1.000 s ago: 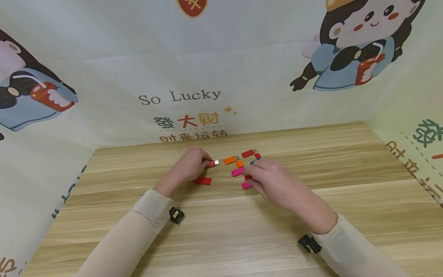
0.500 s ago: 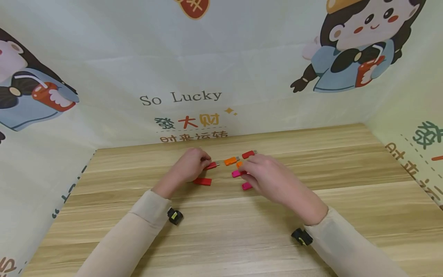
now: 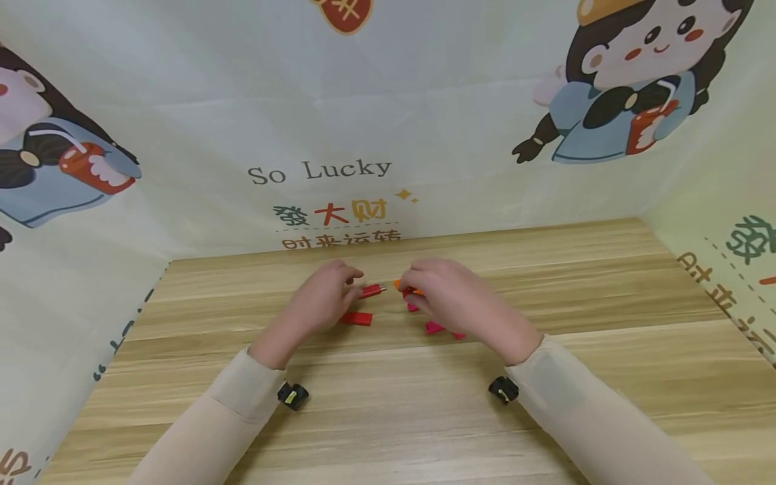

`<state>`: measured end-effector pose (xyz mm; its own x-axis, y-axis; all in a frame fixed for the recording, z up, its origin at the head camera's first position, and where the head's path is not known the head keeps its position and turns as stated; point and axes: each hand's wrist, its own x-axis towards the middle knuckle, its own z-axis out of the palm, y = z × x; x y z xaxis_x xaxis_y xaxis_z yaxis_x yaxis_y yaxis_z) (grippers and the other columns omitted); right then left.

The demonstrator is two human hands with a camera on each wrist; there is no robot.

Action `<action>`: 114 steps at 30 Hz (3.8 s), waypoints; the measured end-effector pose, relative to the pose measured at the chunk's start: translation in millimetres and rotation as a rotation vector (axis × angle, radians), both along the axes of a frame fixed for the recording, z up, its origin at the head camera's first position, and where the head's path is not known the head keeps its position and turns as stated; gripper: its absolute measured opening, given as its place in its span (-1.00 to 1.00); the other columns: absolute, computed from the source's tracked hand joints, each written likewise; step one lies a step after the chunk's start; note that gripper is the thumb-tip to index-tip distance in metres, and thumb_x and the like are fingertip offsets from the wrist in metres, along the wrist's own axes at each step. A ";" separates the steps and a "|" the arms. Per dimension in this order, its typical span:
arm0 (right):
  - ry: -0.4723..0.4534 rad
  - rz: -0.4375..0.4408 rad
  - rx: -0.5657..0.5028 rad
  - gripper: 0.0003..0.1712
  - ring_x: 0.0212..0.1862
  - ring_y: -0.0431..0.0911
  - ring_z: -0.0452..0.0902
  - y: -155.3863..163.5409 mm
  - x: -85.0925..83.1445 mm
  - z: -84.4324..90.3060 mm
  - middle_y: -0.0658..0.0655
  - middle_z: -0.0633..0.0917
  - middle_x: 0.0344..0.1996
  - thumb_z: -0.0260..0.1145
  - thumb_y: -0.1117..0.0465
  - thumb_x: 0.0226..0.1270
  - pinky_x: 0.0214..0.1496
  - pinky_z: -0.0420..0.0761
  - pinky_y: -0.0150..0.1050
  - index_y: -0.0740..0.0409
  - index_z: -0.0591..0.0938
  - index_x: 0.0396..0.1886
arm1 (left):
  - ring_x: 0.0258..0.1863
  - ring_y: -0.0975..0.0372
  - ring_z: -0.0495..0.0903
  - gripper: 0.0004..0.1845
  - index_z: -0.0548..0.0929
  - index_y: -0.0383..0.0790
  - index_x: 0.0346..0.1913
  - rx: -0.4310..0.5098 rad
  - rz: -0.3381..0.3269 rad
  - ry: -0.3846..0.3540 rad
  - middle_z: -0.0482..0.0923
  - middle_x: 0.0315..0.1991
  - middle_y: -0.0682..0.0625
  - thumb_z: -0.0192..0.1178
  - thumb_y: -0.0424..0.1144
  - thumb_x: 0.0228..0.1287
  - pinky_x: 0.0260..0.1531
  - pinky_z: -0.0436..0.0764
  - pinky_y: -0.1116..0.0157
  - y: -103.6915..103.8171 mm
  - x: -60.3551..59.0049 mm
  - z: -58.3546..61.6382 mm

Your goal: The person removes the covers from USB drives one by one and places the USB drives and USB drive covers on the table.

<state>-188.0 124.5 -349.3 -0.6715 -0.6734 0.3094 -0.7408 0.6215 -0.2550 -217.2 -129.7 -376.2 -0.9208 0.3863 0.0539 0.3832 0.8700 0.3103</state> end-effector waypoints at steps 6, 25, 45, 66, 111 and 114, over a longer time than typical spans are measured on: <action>-0.034 0.021 0.039 -0.85 -0.12 -0.04 0.69 -11.1 -12.6 1.5 0.00 0.74 -0.21 0.55 0.33 0.34 0.05 0.69 -0.09 0.15 0.81 -0.12 | 0.09 -0.01 0.62 -0.61 0.68 -0.33 0.28 0.015 -0.021 0.099 0.62 0.08 -0.15 0.35 -0.24 0.51 0.23 0.59 0.06 -3.7 17.1 3.4; -0.120 0.044 0.161 -0.96 -0.19 -0.09 0.71 -40.1 -49.9 -7.9 -0.03 0.81 -0.26 0.52 0.27 0.39 -0.01 0.70 -0.12 0.09 0.80 -0.22 | 0.03 -0.04 0.61 -0.48 0.64 -0.33 0.31 -0.035 -0.062 0.301 0.64 0.08 -0.16 0.46 -0.15 0.41 0.09 0.65 0.03 -19.8 54.2 4.7; -0.156 0.015 0.270 -0.96 -0.16 -0.06 0.71 -53.3 -64.1 -21.9 -0.06 0.80 -0.31 0.48 0.24 0.45 0.08 0.68 -0.07 0.07 0.82 -0.25 | 0.19 -0.08 0.58 -0.41 0.64 -0.28 0.32 -0.075 -0.025 0.315 0.64 0.17 -0.15 0.49 -0.03 0.36 0.21 0.58 -0.06 -37.0 71.6 2.4; -0.128 -0.029 0.248 -0.95 -0.16 -0.03 0.74 -56.7 -61.5 -23.0 0.00 0.82 -0.27 0.46 0.28 0.44 0.03 0.71 -0.07 0.09 0.83 -0.23 | 0.17 -0.05 0.58 -0.43 0.65 -0.26 0.32 -0.075 -0.014 0.301 0.63 0.17 -0.12 0.48 -0.04 0.38 0.16 0.60 -0.03 -39.6 71.6 0.0; 0.004 -0.093 0.060 -0.54 0.17 0.11 0.63 11.0 -8.6 -6.3 0.14 0.71 0.11 0.53 0.11 0.41 0.28 0.61 0.07 0.18 0.72 0.22 | 0.10 0.00 0.62 -0.58 0.67 -0.29 0.28 -0.049 -0.077 0.196 0.66 0.14 -0.12 0.40 -0.20 0.47 0.18 0.62 0.03 -17.3 48.1 -3.1; 0.006 -0.093 0.050 -0.51 0.17 0.13 0.61 14.0 -5.1 -6.8 0.15 0.69 0.12 0.54 0.10 0.40 0.28 0.60 0.08 0.20 0.71 0.23 | 0.11 0.00 0.62 -0.58 0.67 -0.30 0.28 -0.046 -0.077 0.182 0.66 0.14 -0.12 0.38 -0.19 0.48 0.20 0.61 0.03 -16.3 46.6 -4.6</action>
<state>-193.0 138.5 -356.1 -0.7298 -0.6232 0.2812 -0.6810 0.6991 -0.2182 -170.6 -146.0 -380.8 -0.8652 0.4608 0.1977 0.4950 0.8478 0.1902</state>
